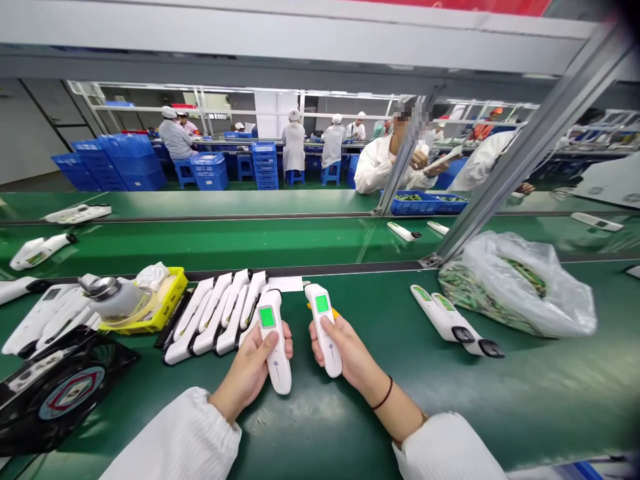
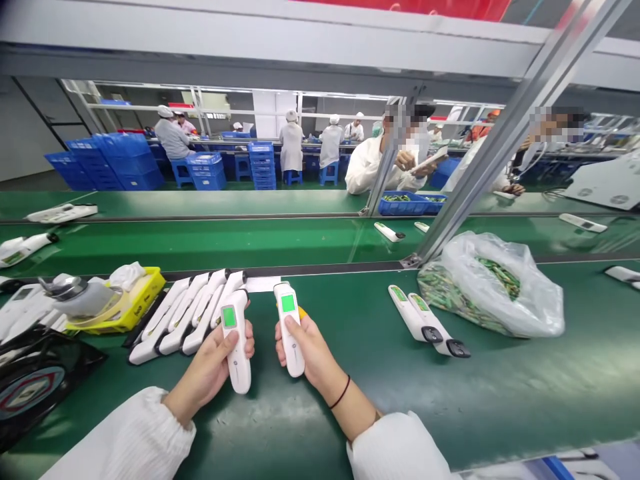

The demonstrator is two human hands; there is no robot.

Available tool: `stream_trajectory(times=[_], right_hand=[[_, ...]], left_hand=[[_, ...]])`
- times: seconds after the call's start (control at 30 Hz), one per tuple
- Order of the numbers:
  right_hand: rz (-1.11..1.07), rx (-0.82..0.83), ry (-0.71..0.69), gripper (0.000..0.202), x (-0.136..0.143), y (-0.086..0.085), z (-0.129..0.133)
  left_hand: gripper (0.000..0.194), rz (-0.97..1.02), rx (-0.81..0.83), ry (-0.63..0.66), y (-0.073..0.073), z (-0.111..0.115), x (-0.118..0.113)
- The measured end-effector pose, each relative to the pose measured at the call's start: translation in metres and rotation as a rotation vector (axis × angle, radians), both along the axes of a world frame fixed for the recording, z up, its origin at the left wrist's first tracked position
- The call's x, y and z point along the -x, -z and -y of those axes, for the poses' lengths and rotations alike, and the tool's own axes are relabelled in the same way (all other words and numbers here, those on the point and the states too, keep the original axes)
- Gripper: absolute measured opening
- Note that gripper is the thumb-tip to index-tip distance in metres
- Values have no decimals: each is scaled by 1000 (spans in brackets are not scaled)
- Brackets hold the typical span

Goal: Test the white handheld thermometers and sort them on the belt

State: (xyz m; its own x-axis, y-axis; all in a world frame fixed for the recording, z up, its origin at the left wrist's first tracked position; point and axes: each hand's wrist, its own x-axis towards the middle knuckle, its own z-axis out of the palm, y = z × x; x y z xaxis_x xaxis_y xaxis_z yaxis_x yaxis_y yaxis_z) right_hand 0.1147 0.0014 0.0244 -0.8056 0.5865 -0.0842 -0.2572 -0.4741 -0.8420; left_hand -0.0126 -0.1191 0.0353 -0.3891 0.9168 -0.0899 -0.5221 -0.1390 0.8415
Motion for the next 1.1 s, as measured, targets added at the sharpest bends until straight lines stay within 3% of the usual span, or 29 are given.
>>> stream_trajectory(times=[0.23,0.43,0.63,0.73,0.93,1.1], right_hand=[[108,-55,9,34,-1,-2,5],[196,17,-27,38,-4,-6,3],[227,132,5,34,-4,-9,4],[242,92,-6,33,-4,-10,8],[158,-99,-92,32,-3,-11,18],[91,-163,-194,36,-6,-6,22]], left_hand=[[32,-147,92,75,5,-2,-1],[64,-139,139,-2,1,-2,-6],[55,-45,170,-51,-3,-3,-1],[58,-2,146,-29,-3,-2,-2],[91,-127,20,14,1,2,-8],[88,-213,-1,12,-2,6,-14]])
